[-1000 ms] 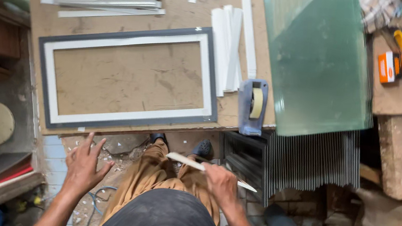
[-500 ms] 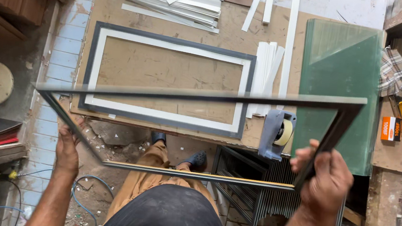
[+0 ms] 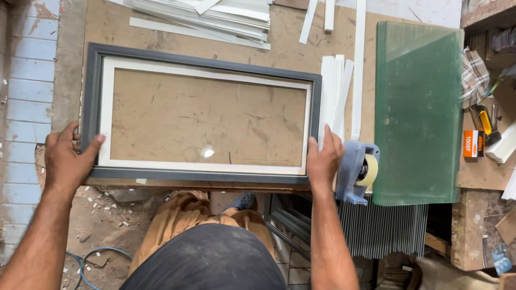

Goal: The person places white strips along the inner edges of a rectangular frame on a workbench, then uses a tape dispenser to apply clear tape over the strips to secure them. The person adjusts the frame and strips multiple times while working.

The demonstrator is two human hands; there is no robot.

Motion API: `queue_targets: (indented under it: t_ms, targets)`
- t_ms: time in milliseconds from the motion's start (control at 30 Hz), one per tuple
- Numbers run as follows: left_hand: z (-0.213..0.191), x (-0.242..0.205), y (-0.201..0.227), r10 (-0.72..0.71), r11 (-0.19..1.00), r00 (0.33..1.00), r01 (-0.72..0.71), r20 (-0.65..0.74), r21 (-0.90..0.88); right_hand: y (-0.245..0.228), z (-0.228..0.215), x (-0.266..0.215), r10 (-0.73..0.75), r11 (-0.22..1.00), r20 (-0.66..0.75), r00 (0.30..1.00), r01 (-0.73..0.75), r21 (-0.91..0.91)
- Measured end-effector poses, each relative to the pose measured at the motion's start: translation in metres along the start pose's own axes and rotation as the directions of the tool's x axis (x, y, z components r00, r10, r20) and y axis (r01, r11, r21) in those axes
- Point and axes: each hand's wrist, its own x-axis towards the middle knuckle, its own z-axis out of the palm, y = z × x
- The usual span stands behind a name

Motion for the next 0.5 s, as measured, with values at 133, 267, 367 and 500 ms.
queue_targets:
  t_ms: [133,267,367,500]
  targets:
    - [-0.015,-0.016,-0.002,-0.049,0.999,0.975,0.051,0.218,-0.004,-0.021,-0.044,-0.036,0.299,0.946,0.307,0.904,-0.323,0.029]
    - [-0.024,-0.036,0.001,-0.022,0.999,0.952,0.031,0.306,-0.027,-0.038,-0.073,-0.055,0.329,0.925,0.468,0.82,-0.38,0.016]
    - [-0.022,-0.041,-0.001,0.035,0.998,0.955,-0.047,0.293,0.031,-0.036,-0.072,-0.061,0.281,0.934,0.424,0.861,-0.347,0.086]
    - [-0.014,-0.032,-0.009,0.054,0.998,0.944,-0.055,0.326,-0.007,-0.024,-0.056,-0.071,0.189,0.978,0.23,0.955,-0.203,0.042]
